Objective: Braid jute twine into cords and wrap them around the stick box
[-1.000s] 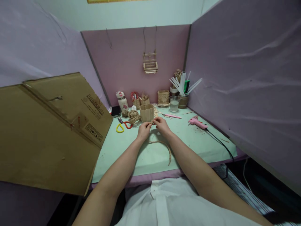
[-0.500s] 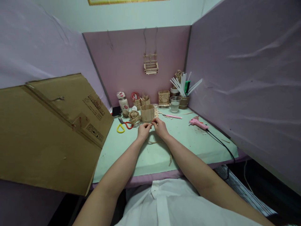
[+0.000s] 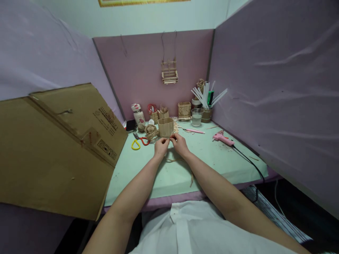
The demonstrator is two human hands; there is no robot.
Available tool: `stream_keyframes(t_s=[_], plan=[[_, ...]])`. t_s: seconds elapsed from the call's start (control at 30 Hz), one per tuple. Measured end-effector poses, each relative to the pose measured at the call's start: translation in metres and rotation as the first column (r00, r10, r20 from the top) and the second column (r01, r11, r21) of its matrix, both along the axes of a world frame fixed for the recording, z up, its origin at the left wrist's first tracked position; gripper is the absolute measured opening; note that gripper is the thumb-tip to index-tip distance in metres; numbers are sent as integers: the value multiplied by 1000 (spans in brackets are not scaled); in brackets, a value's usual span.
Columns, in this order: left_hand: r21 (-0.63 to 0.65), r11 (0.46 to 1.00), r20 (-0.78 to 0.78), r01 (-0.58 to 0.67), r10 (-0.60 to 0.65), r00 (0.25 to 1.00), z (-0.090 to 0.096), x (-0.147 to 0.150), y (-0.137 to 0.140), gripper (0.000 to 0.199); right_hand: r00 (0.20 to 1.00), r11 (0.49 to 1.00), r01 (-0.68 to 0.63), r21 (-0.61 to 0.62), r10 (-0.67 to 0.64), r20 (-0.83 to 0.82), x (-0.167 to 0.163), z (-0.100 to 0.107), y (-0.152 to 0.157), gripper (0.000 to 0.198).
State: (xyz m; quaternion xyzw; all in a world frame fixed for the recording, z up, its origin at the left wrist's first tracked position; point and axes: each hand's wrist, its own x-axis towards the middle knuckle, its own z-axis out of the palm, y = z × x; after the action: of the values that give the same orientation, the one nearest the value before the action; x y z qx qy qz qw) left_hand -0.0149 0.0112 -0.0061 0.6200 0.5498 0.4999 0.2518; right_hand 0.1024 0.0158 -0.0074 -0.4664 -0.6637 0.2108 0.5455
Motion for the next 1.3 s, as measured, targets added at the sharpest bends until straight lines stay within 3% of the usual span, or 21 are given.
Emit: stream_keyframes(t_s=[0.3,0.47,0.6,0.77,0.87,1.03,1.3], plan=[[1,998,27,-57,57,998,3,1,-1,14,1000,999,17,-48,-16,19,0,-1,0,7],[-7,998,143,-66,66,988,0,5,0,13,973,957,-36,-287,-32,-229,-2,0,1,12],[-97,994,332,44,-9,943,0,7,1,16,867,878,-221,-425,-23,-499,-2,2,0,22],[-155,960,534,235,-118,837,5,4,1,22,784,872,-292,-393,-17,-621,-1,4,-1,27],[-162,947,576,277,-137,806,5,1,2,24,824,891,-262,-371,6,-567,-1,3,0,23],[-124,976,456,177,-103,884,1,0,6,28,957,979,-45,-200,-15,-289,0,2,1,14],[66,993,224,101,-113,968,1,0,6,21,976,984,-6,-178,-33,-215,3,2,2,22]])
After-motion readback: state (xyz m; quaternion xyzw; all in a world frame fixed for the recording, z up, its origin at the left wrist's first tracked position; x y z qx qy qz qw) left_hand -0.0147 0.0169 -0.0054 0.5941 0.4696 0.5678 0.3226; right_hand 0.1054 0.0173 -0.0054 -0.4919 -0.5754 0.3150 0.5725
